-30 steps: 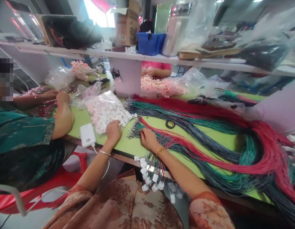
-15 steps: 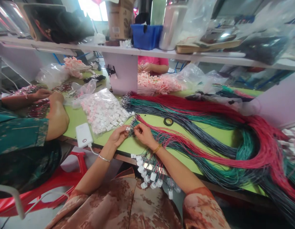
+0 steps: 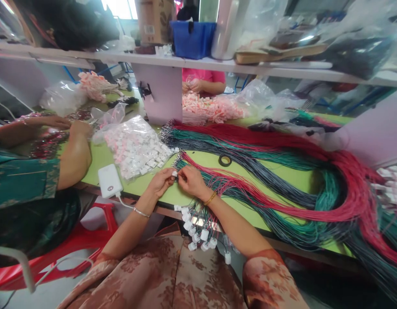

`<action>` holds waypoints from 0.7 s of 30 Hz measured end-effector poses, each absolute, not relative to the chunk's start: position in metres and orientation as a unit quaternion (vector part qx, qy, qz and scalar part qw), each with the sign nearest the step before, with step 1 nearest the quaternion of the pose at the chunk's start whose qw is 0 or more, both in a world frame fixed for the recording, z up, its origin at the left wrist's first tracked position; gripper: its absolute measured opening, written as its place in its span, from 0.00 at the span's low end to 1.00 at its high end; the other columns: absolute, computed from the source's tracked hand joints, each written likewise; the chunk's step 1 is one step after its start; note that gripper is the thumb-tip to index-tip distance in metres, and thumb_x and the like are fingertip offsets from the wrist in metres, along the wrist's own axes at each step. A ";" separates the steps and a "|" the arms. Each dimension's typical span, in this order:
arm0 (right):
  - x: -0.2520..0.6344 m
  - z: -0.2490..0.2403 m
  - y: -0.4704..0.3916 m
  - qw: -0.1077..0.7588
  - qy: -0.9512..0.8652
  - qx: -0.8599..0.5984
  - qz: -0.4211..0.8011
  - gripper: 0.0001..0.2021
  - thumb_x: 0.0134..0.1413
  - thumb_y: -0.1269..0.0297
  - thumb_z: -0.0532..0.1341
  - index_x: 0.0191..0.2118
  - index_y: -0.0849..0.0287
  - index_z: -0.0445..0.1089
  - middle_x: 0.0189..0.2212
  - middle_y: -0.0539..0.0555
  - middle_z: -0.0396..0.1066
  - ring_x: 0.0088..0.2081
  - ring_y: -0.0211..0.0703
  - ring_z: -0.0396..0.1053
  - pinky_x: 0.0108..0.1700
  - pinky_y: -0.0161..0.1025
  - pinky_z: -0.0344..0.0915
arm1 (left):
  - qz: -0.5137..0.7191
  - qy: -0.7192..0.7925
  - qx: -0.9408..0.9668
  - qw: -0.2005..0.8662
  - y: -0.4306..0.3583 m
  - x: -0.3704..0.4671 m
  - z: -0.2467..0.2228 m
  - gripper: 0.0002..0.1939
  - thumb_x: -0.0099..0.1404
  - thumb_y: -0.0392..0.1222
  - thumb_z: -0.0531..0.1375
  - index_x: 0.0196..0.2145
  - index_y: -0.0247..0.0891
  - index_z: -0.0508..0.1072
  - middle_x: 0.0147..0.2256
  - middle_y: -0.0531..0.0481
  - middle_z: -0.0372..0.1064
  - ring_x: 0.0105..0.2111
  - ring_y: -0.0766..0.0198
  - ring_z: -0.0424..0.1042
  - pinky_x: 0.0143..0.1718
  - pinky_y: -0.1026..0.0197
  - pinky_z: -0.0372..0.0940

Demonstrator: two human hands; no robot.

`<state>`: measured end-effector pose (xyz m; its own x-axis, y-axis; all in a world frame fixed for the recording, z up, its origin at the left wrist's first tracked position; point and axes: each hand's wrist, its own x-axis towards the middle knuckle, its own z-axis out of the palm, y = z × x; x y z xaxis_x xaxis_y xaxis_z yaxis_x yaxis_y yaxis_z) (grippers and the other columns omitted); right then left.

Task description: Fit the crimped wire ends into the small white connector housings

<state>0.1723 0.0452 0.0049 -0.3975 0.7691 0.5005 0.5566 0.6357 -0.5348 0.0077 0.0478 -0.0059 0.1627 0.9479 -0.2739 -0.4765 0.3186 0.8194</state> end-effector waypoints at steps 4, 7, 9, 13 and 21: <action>0.172 0.002 0.044 0.339 -0.824 -0.432 0.142 0.05 0.55 0.67 0.55 0.30 0.59 0.65 0.26 0.54 0.67 0.29 0.41 0.61 0.33 0.37 0.56 | 0.523 0.441 0.306 0.662 0.043 0.018 -0.009 0.15 0.48 0.44 0.71 0.27 0.31 0.73 0.20 0.54 0.65 0.18 0.76 0.60 0.19 0.71 0.52; 0.170 0.002 0.041 0.319 -0.810 -0.460 0.175 0.06 0.56 0.67 0.55 0.31 0.59 0.67 0.28 0.54 0.69 0.29 0.40 0.62 0.33 0.36 0.56 | 0.552 0.450 0.287 0.640 0.041 0.023 -0.011 0.17 0.47 0.45 0.72 0.28 0.32 0.72 0.22 0.54 0.66 0.19 0.76 0.61 0.21 0.71 0.54; 0.167 0.003 0.038 0.307 -0.804 -0.475 0.184 0.05 0.56 0.68 0.55 0.31 0.59 0.67 0.27 0.53 0.70 0.28 0.39 0.62 0.32 0.36 0.55 | 0.562 0.461 0.289 0.623 0.040 0.026 -0.012 0.17 0.48 0.46 0.71 0.28 0.32 0.71 0.22 0.54 0.66 0.19 0.75 0.61 0.21 0.70 0.53; 0.165 0.003 0.036 0.296 -0.794 -0.498 0.183 0.05 0.54 0.68 0.56 0.30 0.59 0.67 0.25 0.53 0.69 0.27 0.39 0.61 0.31 0.35 0.54 | 0.561 0.482 0.322 0.591 0.038 0.026 -0.014 0.17 0.49 0.47 0.70 0.27 0.32 0.71 0.18 0.56 0.63 0.17 0.75 0.58 0.20 0.69 0.51; 0.189 0.010 0.082 0.200 -0.785 -0.566 0.156 0.08 0.58 0.64 0.57 0.38 0.60 0.72 0.35 0.57 0.71 0.35 0.43 0.66 0.36 0.36 0.57 | 0.511 0.499 0.372 0.593 0.042 0.011 -0.002 0.14 0.48 0.46 0.68 0.28 0.32 0.74 0.19 0.53 0.65 0.17 0.73 0.59 0.19 0.68 0.50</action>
<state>0.1894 0.0819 0.0101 -0.2799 0.9502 0.1371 0.8257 0.3111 -0.4706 0.0109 0.0415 -0.0023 -0.0213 0.9772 -0.2114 -0.2353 0.2006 0.9510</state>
